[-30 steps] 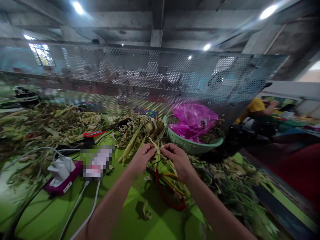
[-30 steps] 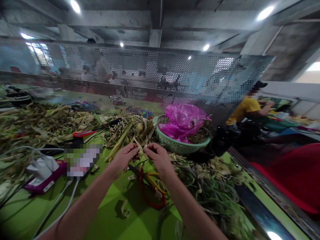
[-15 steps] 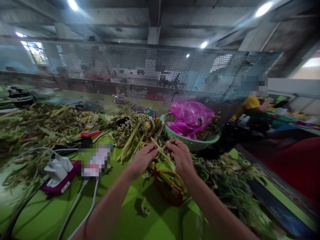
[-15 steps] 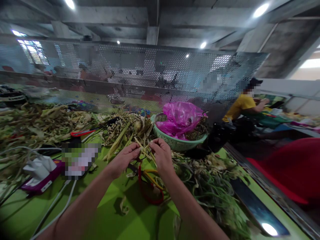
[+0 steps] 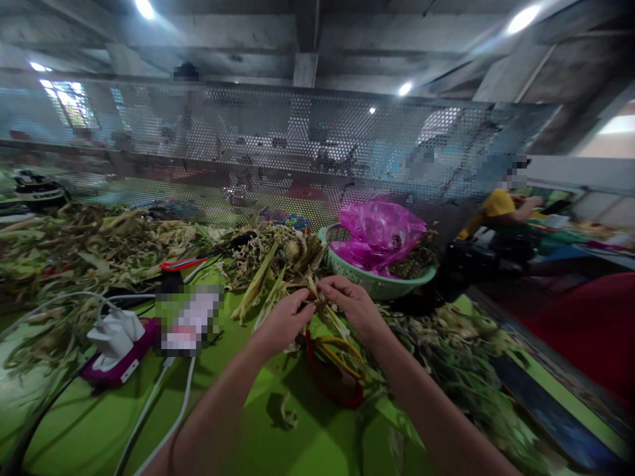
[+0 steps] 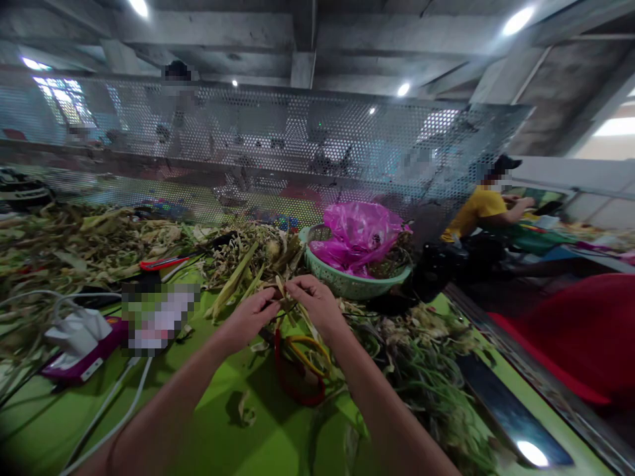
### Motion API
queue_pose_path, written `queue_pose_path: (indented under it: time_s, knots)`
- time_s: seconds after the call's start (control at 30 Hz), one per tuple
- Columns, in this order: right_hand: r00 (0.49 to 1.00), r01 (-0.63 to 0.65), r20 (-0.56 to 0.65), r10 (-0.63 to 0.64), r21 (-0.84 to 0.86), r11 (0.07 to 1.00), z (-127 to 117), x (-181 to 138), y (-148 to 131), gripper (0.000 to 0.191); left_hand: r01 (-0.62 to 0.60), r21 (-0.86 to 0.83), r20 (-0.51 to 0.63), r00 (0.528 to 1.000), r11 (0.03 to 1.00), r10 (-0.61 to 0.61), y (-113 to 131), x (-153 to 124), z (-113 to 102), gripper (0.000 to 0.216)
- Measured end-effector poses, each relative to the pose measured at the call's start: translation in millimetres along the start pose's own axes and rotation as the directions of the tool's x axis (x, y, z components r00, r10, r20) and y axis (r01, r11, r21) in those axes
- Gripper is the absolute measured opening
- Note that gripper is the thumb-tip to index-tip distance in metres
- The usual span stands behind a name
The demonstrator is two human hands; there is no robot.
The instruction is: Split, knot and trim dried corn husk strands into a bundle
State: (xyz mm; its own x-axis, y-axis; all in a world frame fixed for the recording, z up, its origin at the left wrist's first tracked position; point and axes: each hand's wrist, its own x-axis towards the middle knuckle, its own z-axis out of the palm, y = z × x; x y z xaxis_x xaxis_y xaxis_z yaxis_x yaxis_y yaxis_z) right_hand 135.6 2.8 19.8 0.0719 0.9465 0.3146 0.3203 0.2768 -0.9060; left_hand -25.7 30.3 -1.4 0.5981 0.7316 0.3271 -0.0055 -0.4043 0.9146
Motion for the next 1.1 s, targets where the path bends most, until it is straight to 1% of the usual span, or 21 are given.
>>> queue_pose_path:
  time_s: [0.07,0.13,0.3,0.43,0.53,0.63,0.7,0.77,0.87,0.9,1.03,1.1]
  knots:
    - [0.998,-0.048,0.032,0.046,0.065,0.997,3,-1,-1,0.019,0.008,0.008,0.002,1.000,1.000,-0.008,-2,0,1,0.022]
    - [0.997,-0.078,0.020,0.076,0.116,0.990,6,-2,0,0.020,0.018,0.011,0.014,1.000,1.000,-0.018,-3,0,0,0.023]
    - [0.991,-0.079,-0.099,0.094,0.147,0.986,11,-2,8,0.021,0.035,-0.031,0.101,0.994,0.999,-0.032,-3,-2,-1,0.022]
    - [0.982,-0.094,-0.145,0.123,0.196,0.976,12,-1,11,0.022,0.073,-0.066,0.128,0.990,0.995,-0.064,-2,-3,1,0.021]
    - [0.985,-0.056,-0.158,0.072,0.099,0.993,8,0,8,0.022,0.128,-0.173,0.085,0.990,0.977,-0.115,-5,-2,4,0.024]
    - [0.975,0.034,-0.215,-0.052,-0.084,0.996,3,0,3,0.028,0.169,-0.308,-0.030,0.982,0.936,-0.187,-8,1,4,0.027]
    - [0.958,0.086,-0.250,-0.138,-0.209,0.974,1,-1,0,0.029,0.162,-0.373,-0.111,0.970,0.914,-0.217,-10,3,2,0.028]
    - [0.966,0.104,-0.196,-0.166,-0.291,0.951,1,-3,-2,0.026,0.140,-0.412,-0.163,0.961,0.900,-0.224,-12,4,0,0.028]
    - [0.992,0.093,-0.050,-0.115,-0.324,0.941,5,-5,0,0.025,0.124,-0.431,-0.197,0.954,0.894,-0.227,-12,5,-1,0.027]
    - [0.995,0.088,-0.021,-0.100,-0.322,0.943,6,-6,2,0.024,0.130,-0.423,-0.202,0.951,0.897,-0.234,-12,5,-1,0.027]
    - [0.993,0.117,0.029,-0.114,-0.344,0.931,9,-6,8,0.017,0.163,-0.358,-0.180,0.954,0.919,-0.239,-12,4,-2,0.027]
    - [0.990,0.138,0.035,-0.136,-0.395,0.908,11,-6,7,0.014,0.145,-0.246,-0.205,0.959,0.958,-0.198,-12,5,-5,0.024]
